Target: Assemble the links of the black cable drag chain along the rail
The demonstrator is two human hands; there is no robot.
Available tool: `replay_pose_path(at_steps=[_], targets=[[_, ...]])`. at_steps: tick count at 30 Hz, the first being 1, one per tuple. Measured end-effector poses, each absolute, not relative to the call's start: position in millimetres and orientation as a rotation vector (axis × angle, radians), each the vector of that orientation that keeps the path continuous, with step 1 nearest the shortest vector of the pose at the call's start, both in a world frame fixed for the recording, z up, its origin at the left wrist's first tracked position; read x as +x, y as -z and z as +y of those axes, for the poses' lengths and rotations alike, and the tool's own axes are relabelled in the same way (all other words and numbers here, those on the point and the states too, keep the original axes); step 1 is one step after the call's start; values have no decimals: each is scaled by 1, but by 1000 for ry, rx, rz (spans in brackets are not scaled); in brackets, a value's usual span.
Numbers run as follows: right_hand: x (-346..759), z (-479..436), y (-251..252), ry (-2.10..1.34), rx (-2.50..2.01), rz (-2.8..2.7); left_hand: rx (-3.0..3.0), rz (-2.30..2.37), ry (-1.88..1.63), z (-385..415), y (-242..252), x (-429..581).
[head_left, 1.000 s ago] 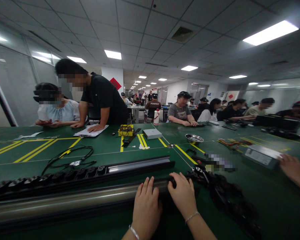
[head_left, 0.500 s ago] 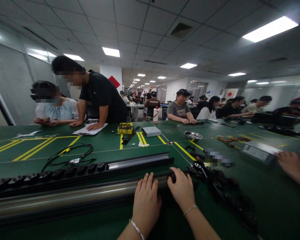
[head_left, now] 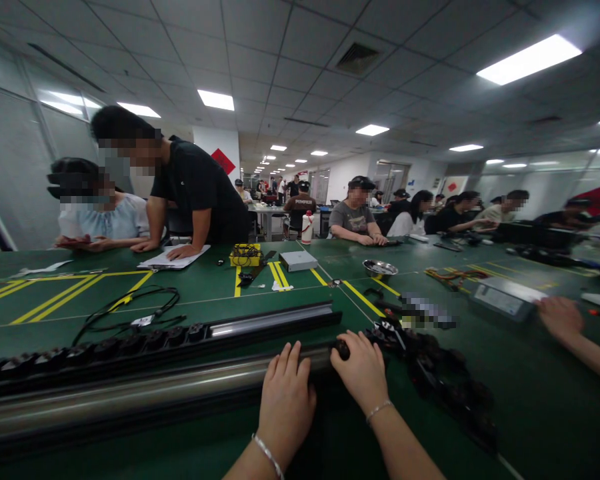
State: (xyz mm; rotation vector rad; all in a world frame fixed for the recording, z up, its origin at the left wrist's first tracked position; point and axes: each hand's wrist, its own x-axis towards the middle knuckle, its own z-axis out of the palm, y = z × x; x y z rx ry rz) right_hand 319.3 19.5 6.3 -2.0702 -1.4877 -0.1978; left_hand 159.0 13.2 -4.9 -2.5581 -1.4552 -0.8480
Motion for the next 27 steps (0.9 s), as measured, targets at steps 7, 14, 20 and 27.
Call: replay_pose_path(at_steps=[7,14,20,27], targets=[[319,20,-5,194,-2078,-1486,-2550,-1464,856,12,3,160],[321,21,-5,175,-2088,-1490,-2541,-1474,852,13,5,162],[320,19,-11,130,-2169,-1486,-2525,-1513,841,13,9,164],[321,18,-12,135,-2242,-1480,-2529,-1506,855,13,9,164]])
